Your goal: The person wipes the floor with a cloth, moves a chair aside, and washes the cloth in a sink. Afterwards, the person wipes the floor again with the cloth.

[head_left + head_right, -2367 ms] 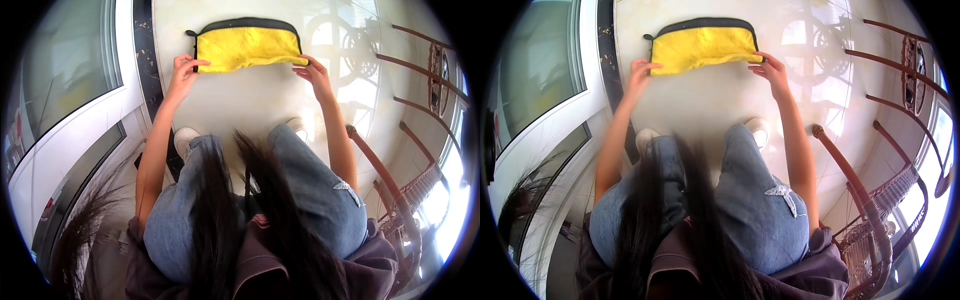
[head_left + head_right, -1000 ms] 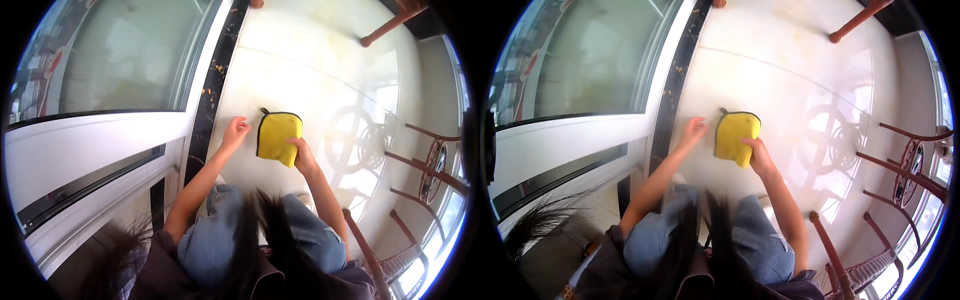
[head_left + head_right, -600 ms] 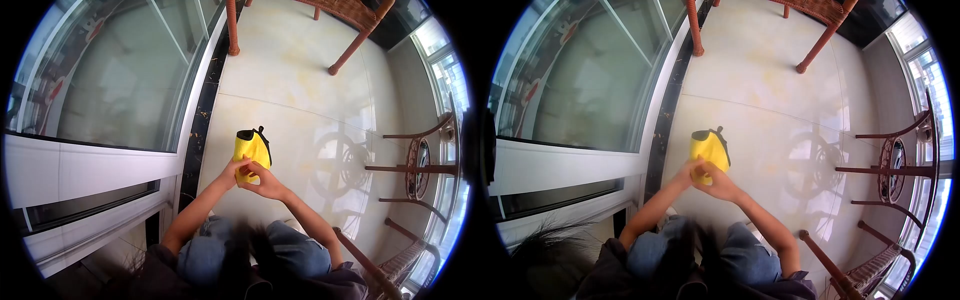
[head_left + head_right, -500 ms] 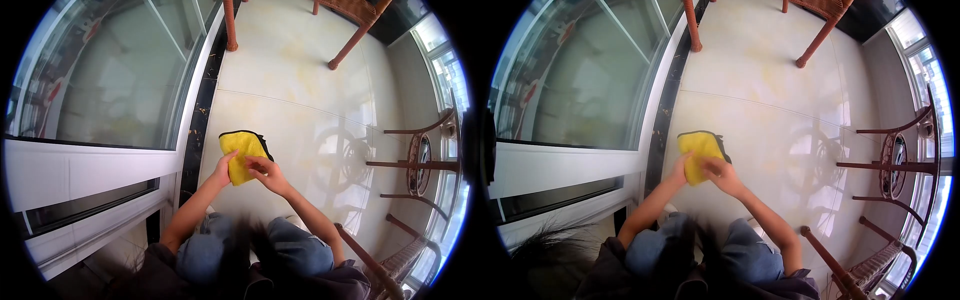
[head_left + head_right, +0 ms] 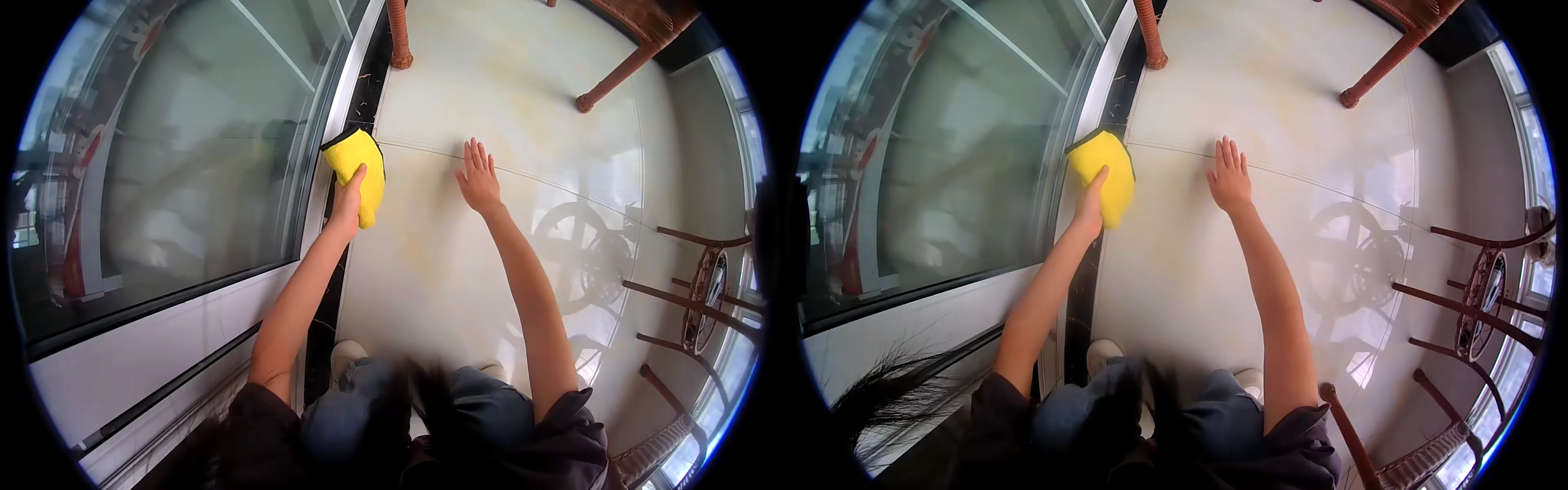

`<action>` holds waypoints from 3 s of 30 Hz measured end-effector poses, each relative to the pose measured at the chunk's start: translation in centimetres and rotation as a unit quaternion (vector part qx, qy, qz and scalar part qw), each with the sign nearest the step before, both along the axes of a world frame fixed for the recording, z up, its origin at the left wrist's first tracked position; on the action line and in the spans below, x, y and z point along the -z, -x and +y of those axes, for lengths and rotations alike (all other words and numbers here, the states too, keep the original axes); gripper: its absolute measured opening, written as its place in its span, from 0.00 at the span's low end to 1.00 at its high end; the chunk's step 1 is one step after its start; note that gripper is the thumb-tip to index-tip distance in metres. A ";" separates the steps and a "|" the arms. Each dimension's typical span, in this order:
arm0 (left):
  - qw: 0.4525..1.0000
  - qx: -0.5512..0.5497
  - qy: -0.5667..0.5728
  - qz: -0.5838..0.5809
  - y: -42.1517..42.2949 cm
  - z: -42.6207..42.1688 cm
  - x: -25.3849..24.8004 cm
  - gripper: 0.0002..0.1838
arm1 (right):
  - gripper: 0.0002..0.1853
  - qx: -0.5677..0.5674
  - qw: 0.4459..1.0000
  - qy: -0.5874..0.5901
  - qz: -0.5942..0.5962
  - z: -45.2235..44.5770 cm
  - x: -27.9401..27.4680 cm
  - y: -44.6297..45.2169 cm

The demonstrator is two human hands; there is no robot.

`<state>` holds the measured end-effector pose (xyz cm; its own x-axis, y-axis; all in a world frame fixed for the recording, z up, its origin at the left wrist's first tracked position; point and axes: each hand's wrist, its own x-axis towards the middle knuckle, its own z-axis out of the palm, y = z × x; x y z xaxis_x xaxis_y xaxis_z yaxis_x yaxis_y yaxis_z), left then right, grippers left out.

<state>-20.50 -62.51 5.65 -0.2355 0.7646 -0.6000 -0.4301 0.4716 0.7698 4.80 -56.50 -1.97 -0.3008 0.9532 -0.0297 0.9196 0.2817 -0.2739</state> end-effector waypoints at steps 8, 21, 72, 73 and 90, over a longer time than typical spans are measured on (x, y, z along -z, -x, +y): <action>0.991 -0.071 -0.086 0.078 -0.4 12.7 -1.5 0.29 | 0.30 0.132 0.990 -0.049 0.022 0.8 1.0 3.0; 0.548 0.293 -0.257 0.741 2.8 33.1 7.6 0.27 | 0.31 0.150 0.986 -0.017 0.071 1.5 1.1 2.6; 0.528 0.359 -0.204 0.742 6.5 -8.4 6.0 0.28 | 0.28 -0.208 0.953 0.203 0.089 -15.6 -8.2 0.6; 0.569 0.311 -0.211 0.731 5.9 -10.5 6.3 0.32 | 0.28 -0.207 0.951 0.209 0.090 -15.9 -8.0 0.7; 0.861 0.383 0.027 0.334 6.2 -24.9 -3.0 0.17 | 0.18 -0.112 0.889 0.398 0.197 -23.7 -8.1 -1.0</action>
